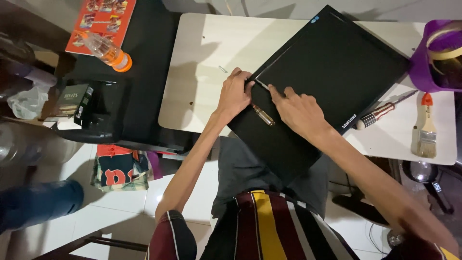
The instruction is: Disassembling a computer monitor by prying the front frame from the back casing using various tools.
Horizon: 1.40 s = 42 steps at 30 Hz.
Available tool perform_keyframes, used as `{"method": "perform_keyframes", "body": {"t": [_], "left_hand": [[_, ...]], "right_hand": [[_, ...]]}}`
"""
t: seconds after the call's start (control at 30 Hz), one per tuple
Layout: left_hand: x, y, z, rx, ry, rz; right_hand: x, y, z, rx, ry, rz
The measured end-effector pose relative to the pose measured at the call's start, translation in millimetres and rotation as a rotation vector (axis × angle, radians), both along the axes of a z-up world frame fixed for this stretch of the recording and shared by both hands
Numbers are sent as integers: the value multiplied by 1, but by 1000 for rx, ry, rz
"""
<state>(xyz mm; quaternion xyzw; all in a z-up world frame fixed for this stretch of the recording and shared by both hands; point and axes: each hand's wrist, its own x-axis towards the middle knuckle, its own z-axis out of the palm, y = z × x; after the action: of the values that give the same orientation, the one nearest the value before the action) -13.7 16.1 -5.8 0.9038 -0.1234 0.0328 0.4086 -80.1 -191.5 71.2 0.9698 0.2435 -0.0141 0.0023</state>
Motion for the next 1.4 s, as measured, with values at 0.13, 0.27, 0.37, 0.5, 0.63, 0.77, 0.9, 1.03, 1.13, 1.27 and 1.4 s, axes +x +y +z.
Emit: {"method": "perform_keyframes", "body": {"t": [0.13,0.27,0.37,0.5,0.63,0.77,0.9,1.03,1.13,1.27,1.4], "left_hand": [[-6,-5,5,49,-2,11],[-3,-8,-2,99,-27,15],[-5,-6,-1,131,-31,17],[-3,-5,-3,122,-67,2],[-4,-6,-5,100,-53,11],[-5,-6,-2,103,-82,-11],[-6,-4,-3,99,-64,21],[-5,4,-5,29,-55,2],[-11,11,-5,41,-36,23],[-12,10,-7,13,-40,29],[-13,7,-7,71,-82,29]], "right_hand": [[3,7,17,20,7,-11],[7,9,20,93,114,-49],[5,15,31,126,170,-104],[3,30,64,159,328,-220],[15,19,25,224,335,-195],[24,11,6,291,352,-206],[7,24,39,60,374,-267],[7,-1,-30,162,216,-226],[-10,2,-40,131,-138,-105],[-9,6,-39,136,-151,-126],[-8,12,-15,180,-41,-176]]}}
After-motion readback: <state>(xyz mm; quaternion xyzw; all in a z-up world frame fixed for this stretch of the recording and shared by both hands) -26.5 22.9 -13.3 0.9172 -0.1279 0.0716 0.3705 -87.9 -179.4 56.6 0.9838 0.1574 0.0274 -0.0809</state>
